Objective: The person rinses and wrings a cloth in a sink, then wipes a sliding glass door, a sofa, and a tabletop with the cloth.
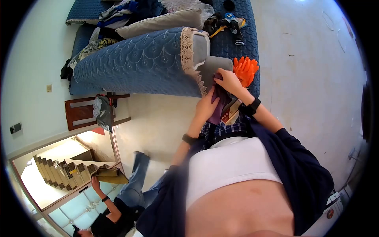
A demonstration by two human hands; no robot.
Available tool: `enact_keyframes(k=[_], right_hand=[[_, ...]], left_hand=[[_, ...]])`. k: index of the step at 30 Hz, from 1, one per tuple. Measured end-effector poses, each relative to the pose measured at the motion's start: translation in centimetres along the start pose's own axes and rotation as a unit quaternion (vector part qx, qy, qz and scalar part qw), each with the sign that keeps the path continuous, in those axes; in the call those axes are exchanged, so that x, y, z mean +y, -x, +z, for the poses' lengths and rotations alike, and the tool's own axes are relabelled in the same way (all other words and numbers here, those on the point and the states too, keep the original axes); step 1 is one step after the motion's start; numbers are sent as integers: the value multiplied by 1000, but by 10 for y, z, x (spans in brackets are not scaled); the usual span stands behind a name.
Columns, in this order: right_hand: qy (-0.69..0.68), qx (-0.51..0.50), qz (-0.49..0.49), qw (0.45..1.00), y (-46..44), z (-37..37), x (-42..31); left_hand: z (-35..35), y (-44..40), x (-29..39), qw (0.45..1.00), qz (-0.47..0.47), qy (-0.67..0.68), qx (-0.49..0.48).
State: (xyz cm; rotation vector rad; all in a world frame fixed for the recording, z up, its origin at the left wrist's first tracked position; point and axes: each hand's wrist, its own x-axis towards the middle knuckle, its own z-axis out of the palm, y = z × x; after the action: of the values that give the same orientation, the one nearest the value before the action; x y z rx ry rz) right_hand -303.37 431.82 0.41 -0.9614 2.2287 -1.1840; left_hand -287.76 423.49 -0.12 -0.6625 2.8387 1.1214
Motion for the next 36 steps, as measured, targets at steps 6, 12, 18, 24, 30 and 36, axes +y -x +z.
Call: enact_keyframes(k=[6,12,18,24,30,36], right_hand=[[-2,48,-15,999,14,-28,-6],[8,95,-57,994,33,-27,-22],[146,-16,-48,988,50,34,12],[105,16,-69,992,55,20,-2],[255,114,-65,958,14,27,17],[250,130,-146,948,14,27,22]], left_hand=[[-22,-1,28,995,-69,65,28],[-23,-14,36,997,-69,17,32],[4,-23,4,993,-78,-89,-15],[9,-19,-2,997,-23,-46,49],[24,-66,0,985,-14,-146,93],[2,-65,9,997,-39,-25,57]])
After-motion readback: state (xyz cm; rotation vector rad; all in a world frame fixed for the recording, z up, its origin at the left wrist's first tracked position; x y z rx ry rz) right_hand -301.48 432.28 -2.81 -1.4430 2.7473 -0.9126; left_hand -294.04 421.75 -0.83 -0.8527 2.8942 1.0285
